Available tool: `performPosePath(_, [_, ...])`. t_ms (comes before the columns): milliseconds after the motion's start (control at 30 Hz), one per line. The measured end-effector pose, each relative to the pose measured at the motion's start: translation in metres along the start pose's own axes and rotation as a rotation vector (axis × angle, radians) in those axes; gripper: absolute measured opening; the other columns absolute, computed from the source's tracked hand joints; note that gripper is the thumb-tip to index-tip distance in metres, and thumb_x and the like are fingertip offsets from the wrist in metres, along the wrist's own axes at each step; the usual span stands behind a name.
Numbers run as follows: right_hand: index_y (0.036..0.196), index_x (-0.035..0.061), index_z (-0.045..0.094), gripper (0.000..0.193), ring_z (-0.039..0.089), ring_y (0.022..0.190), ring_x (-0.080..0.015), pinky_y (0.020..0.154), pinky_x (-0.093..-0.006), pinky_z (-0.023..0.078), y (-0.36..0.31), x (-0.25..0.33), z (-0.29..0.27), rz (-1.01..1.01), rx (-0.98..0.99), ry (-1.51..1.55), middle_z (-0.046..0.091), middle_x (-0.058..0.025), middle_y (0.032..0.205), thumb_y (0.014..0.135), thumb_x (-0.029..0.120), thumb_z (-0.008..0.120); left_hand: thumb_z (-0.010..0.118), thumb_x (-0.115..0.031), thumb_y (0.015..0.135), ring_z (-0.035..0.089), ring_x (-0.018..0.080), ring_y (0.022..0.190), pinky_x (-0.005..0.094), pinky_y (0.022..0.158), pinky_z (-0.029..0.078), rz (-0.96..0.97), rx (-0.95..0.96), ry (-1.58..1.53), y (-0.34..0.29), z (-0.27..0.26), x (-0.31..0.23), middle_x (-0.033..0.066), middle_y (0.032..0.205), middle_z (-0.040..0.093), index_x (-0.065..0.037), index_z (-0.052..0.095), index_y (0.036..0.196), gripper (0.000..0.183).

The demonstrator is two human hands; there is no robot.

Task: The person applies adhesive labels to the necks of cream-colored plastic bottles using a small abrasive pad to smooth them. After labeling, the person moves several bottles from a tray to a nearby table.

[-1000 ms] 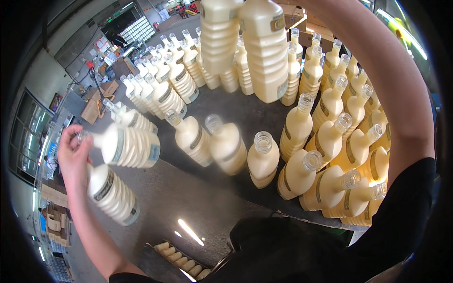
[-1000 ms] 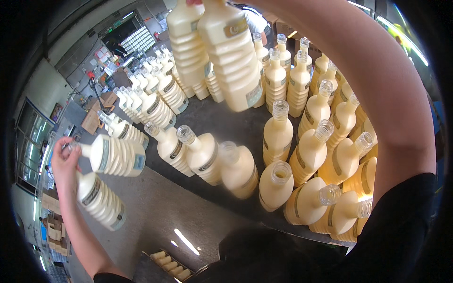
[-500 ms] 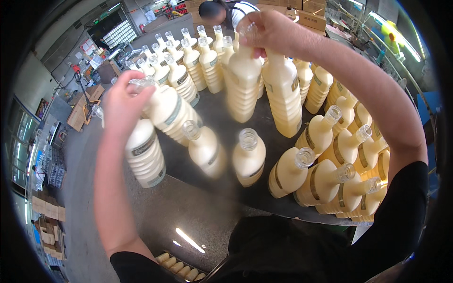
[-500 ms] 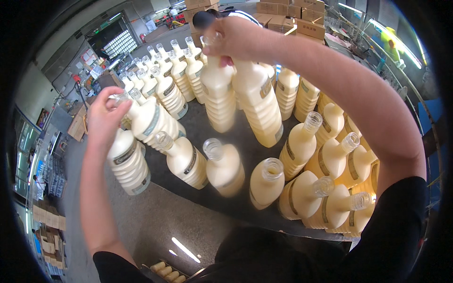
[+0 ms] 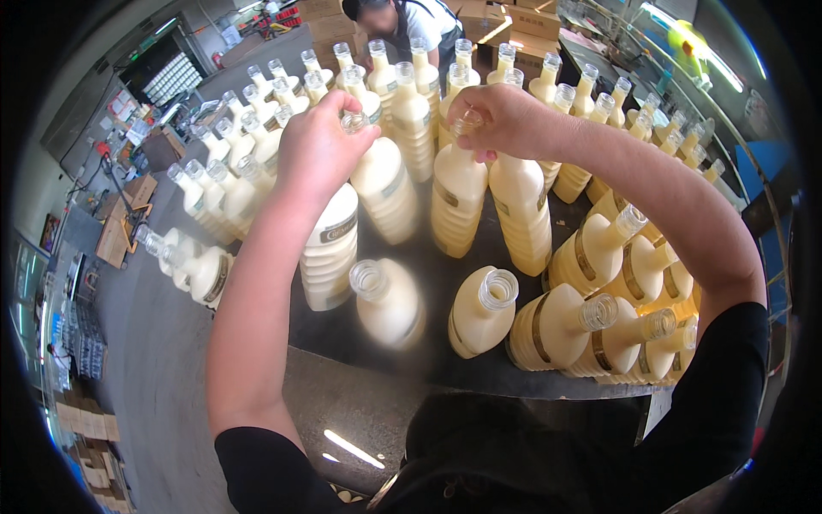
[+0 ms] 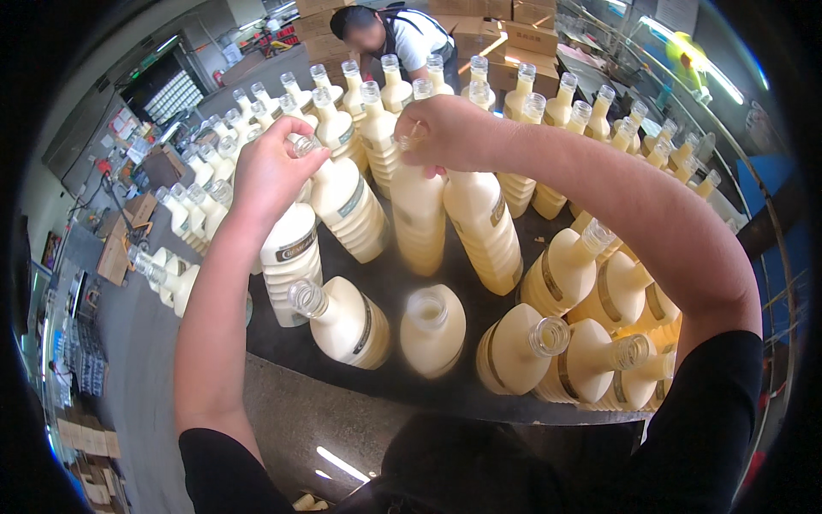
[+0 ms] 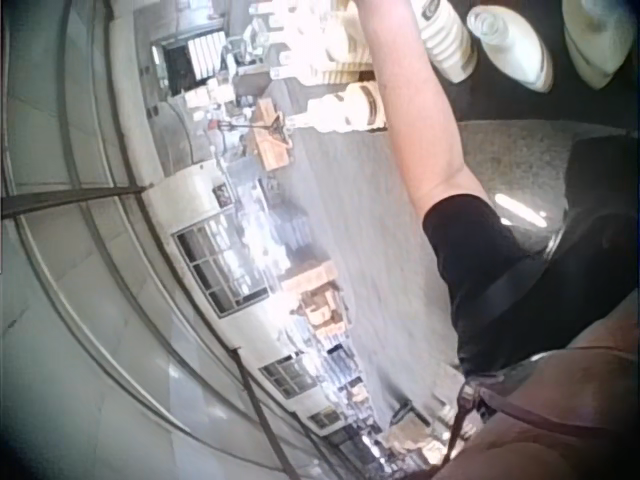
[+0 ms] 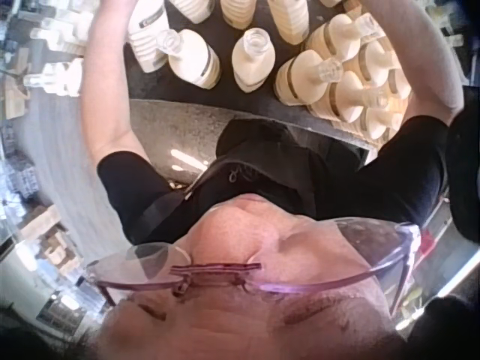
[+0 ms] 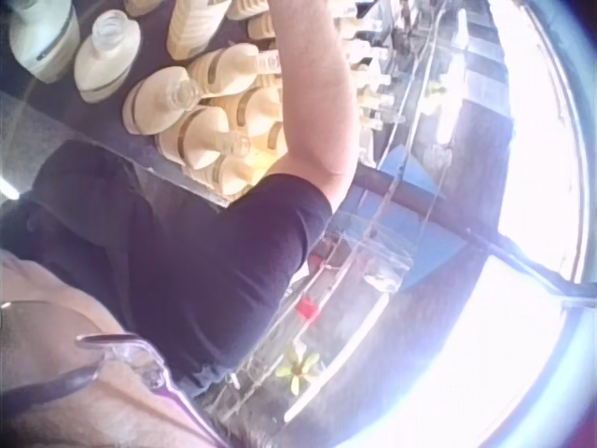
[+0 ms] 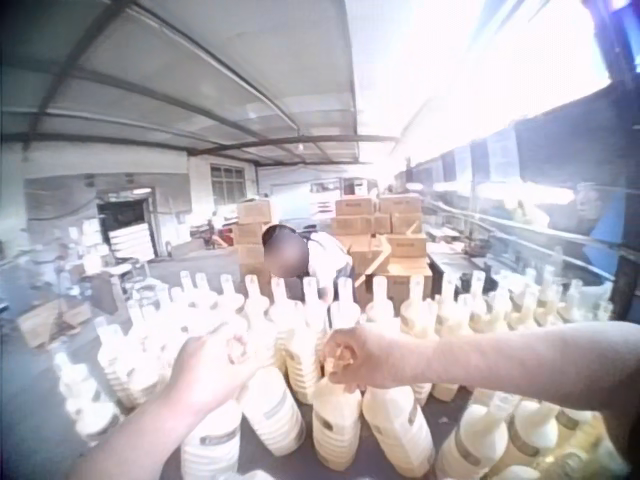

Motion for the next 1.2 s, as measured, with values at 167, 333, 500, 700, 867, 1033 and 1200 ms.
performPosePath(167, [0.118, -0.0006, 0.063, 0.028, 0.073, 0.073, -0.015, 0.069, -0.0291, 0.058, 0.01, -0.019, -0.002, 0.036, -0.052, -0.015, 0.073, -0.0096, 0.085, 0.093, 0.009, 0.071, 0.084, -0.031, 0.079, 0.072, 0.0336, 0.076, 0.0439, 0.075, 0.057, 0.017, 0.015, -0.016, 0.022, 0.025, -0.002, 0.0147, 0.075, 0.072, -0.011, 0.068, 0.103, 0.035])
performPosePath(333, [0.119, 0.0032, 0.064, 0.033, 0.074, 0.073, -0.0157, 0.067, -0.0323, 0.058, 0.023, -0.034, -0.001, 0.079, -0.134, -0.017, 0.075, -0.0091, 0.084, 0.091, 0.019, 0.072, 0.085, -0.031, 0.079, 0.073, 0.034, 0.08, 0.0444, 0.077, 0.058, 0.022, 0.028, 0.011, 0.035, 0.039, -0.003, 0.016, 0.078, 0.073, -0.011, 0.068, 0.104, 0.036])
performPosePath(500, [0.12, 0.0055, 0.066, 0.038, 0.076, 0.076, -0.0165, 0.069, -0.0342, 0.058, 0.036, -0.042, 0.003, 0.108, -0.179, -0.025, 0.076, -0.0086, 0.083, 0.09, 0.027, 0.075, 0.082, -0.03, 0.083, 0.07, 0.0214, 0.067, 0.0367, 0.068, 0.054, 0.066, 0.013, 0.081, 0.041, 0.047, -0.002, 0.0066, 0.07, 0.069, -0.009, 0.069, 0.109, 0.036])
performPosePath(700, [0.129, 0.0036, 0.061, 0.041, 0.076, 0.077, -0.018, 0.074, -0.0323, 0.06, 0.034, -0.033, 0.003, 0.042, -0.144, -0.092, 0.076, -0.0141, 0.094, 0.091, 0.016, 0.072, 0.084, -0.034, 0.083, 0.071, 0.0209, 0.068, 0.0355, 0.069, 0.054, 0.071, 0.025, 0.076, 0.046, 0.052, 0.003, 0.0065, 0.071, 0.071, -0.01, 0.07, 0.11, 0.038])
performPosePath(867, [0.137, 0.003, 0.056, 0.048, 0.074, 0.083, -0.0179, 0.08, -0.0305, 0.06, 0.028, -0.052, -0.01, 0.021, -0.199, 0.038, 0.074, -0.0146, 0.108, 0.091, 0.008, 0.069, 0.081, -0.039, 0.089, 0.069, 0.0151, 0.064, 0.0326, 0.067, 0.054, 0.009, -0.022, -0.126, 0.052, 0.046, 0.016, 0.0077, 0.082, 0.077, -0.01, 0.071, 0.121, 0.044])
performPosePath(1033, [0.137, 0.0031, 0.056, 0.047, 0.073, 0.088, -0.0167, 0.083, -0.0315, 0.059, 0.026, -0.065, -0.016, 0.033, -0.242, 0.083, 0.074, -0.0109, 0.103, 0.092, 0.009, 0.069, 0.076, -0.043, 0.093, 0.072, 0.0226, 0.071, 0.0382, 0.069, 0.054, -0.124, -0.282, -0.194, 0.069, 0.044, 0.05, 0.0065, 0.075, 0.075, -0.011, 0.071, 0.119, 0.042])
performPosePath(1200, [0.138, 0.0068, 0.059, 0.054, 0.073, 0.101, -0.0242, 0.091, -0.0357, 0.056, 0.029, -0.081, -0.016, 0.021, -0.221, -0.118, 0.074, -0.0121, 0.109, 0.095, 0.035, 0.073, 0.075, -0.042, 0.093, 0.072, 0.0249, 0.072, 0.0398, 0.07, 0.053, -0.099, -0.444, -0.115, 0.077, 0.052, 0.067, 0.0078, 0.076, 0.075, -0.012, 0.071, 0.118, 0.039])
Point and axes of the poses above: each hand's wrist, its own y-axis towards the middle knuckle, its own z-axis out of the palm, x = y × z, the point moved 3 cm from there along y, towards the middle knuckle
